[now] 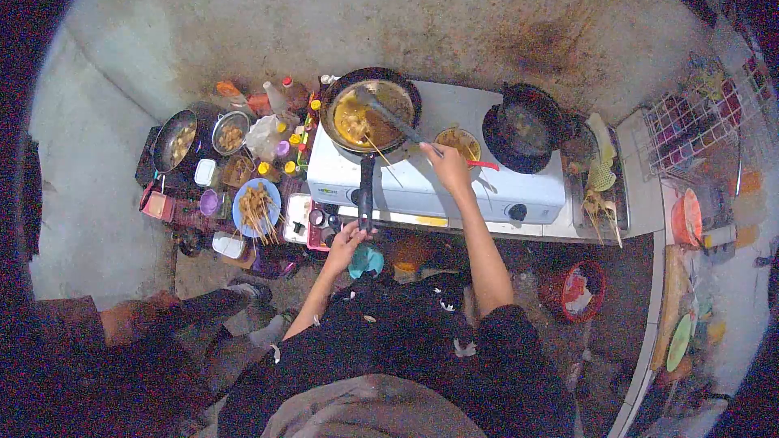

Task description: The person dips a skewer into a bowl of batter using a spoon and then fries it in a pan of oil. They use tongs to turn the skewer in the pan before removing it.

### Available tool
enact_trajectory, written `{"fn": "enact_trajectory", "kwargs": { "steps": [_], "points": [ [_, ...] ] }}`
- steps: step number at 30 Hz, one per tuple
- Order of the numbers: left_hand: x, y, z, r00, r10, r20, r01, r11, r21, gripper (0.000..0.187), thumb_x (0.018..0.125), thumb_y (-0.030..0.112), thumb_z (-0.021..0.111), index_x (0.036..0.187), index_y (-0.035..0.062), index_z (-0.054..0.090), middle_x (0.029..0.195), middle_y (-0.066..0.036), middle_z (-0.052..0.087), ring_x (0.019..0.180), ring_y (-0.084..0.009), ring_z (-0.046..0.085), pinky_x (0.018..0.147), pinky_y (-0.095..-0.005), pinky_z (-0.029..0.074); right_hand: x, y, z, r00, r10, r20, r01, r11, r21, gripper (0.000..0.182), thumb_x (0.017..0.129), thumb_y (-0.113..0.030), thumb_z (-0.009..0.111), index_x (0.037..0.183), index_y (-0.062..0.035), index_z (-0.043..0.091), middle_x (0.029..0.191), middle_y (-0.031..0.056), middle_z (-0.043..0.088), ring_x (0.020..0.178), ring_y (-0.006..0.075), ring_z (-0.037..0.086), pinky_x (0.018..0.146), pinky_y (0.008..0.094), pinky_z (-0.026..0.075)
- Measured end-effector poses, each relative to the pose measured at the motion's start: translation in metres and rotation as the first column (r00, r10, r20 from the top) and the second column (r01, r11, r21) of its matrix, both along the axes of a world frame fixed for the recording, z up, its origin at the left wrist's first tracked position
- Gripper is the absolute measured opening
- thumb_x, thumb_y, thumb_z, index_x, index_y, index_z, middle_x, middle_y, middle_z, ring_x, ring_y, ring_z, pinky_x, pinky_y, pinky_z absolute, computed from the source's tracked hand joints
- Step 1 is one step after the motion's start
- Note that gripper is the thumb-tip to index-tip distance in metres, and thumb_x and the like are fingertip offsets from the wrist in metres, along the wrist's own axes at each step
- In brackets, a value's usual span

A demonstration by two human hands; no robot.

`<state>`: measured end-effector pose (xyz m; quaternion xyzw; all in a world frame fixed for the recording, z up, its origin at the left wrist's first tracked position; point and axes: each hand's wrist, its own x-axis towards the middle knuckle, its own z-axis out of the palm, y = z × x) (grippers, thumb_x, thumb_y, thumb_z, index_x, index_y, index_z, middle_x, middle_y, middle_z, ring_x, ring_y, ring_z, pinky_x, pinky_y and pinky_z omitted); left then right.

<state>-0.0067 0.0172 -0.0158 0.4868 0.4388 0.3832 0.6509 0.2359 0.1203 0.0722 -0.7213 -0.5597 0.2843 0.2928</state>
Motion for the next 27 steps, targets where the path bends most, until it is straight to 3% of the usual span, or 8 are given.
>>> {"fn": "enact_trajectory", "kwargs": {
  "steps": [2,4,7,11,13,19,22,27],
  "points": [
    [0.000,0.001,-0.006,1.000,0.002,0.014,-0.002,1.000,-0.014,0.030,0.084,0.012,0.045,0.110,-0.0024,0.041,0.092,-0.009,0.058,0.084,-0.0121,0.051,0.078,-0.0247,0.038,-0.002,0.000,0.004,0.999,0.015,0.034,-0.015,1.000,-0.019,0.050,0.076,-0.050,0.046,0.093,-0.0043,0.060,0.071,0.0200,0.058,0.070,0.0306,0.058,0.066,0.0345,0.042],
    [0.000,0.000,0.000,1.000,0.002,0.011,-0.002,1.000,-0.012,0.030,0.084,0.011,0.044,0.110,-0.0025,0.041,0.092,-0.010,0.058,0.084,-0.0122,0.051,0.078,-0.0248,0.039,-0.005,0.001,0.008,0.996,-0.009,-0.085,-0.002,0.992,-0.127,0.050,0.076,-0.049,0.046,0.094,-0.0040,0.059,0.076,0.0209,0.058,0.076,0.0316,0.057,0.069,0.0355,0.042],
    [-0.001,-0.001,-0.004,1.000,0.007,0.026,-0.007,1.000,-0.009,0.030,0.084,0.011,0.044,0.111,-0.0026,0.040,0.092,-0.010,0.058,0.084,-0.0126,0.052,0.077,-0.0250,0.039,-0.004,0.005,-0.004,1.000,0.015,0.025,-0.015,1.000,-0.009,0.051,0.076,-0.050,0.046,0.094,-0.0038,0.059,0.080,0.0219,0.058,0.080,0.0322,0.056,0.073,0.0362,0.042],
    [-0.001,0.000,-0.006,1.000,0.009,0.019,-0.009,1.000,0.002,0.031,0.084,0.010,0.043,0.112,-0.0030,0.039,0.092,-0.011,0.058,0.085,-0.0134,0.053,0.077,-0.0255,0.040,0.001,0.012,-0.018,0.997,0.034,-0.071,-0.037,0.999,-0.038,0.051,0.075,-0.050,0.047,0.094,-0.0039,0.059,0.081,0.0221,0.058,0.081,0.0325,0.056,0.073,0.0360,0.042],
    [-0.001,-0.001,-0.004,1.000,0.011,0.013,-0.011,1.000,-0.001,0.032,0.084,0.010,0.044,0.112,-0.0030,0.039,0.092,-0.011,0.058,0.085,-0.0133,0.053,0.077,-0.0255,0.040,-0.002,0.011,-0.016,0.999,-0.032,-0.020,0.032,0.999,-0.005,0.052,0.075,-0.050,0.047,0.093,-0.0038,0.060,0.081,0.0212,0.058,0.080,0.0316,0.057,0.073,0.0356,0.042],
    [0.000,0.001,-0.007,1.000,0.004,0.010,-0.004,1.000,-0.016,0.032,0.084,0.012,0.044,0.112,-0.0035,0.039,0.093,-0.011,0.058,0.086,-0.0130,0.052,0.078,-0.0254,0.039,-0.003,0.003,-0.003,0.994,0.004,-0.108,-0.005,1.000,-0.012,0.051,0.075,-0.052,0.046,0.091,-0.0052,0.061,0.074,0.0183,0.059,0.072,0.0293,0.057,0.068,0.0345,0.042],
    [-0.001,-0.001,-0.007,1.000,0.004,0.011,-0.004,1.000,-0.016,0.031,0.084,0.012,0.044,0.111,-0.0038,0.039,0.093,-0.011,0.058,0.086,-0.0130,0.052,0.078,-0.0254,0.039,-0.004,0.001,0.003,1.000,-0.012,-0.002,0.012,1.000,-0.024,0.050,0.075,-0.051,0.046,0.091,-0.0055,0.060,0.070,0.0175,0.058,0.068,0.0291,0.057,0.066,0.0344,0.042],
    [0.000,0.000,-0.002,1.000,-0.001,0.028,0.001,1.000,-0.010,0.031,0.084,0.011,0.043,0.110,-0.0041,0.039,0.093,-0.011,0.058,0.086,-0.0134,0.052,0.078,-0.0248,0.039,-0.004,0.004,-0.003,0.999,0.000,-0.042,-0.001,0.999,-0.032,0.050,0.076,-0.050,0.045,0.093,-0.0056,0.060,0.067,0.0167,0.058,0.067,0.0293,0.057,0.065,0.0352,0.042]
  ]
}}
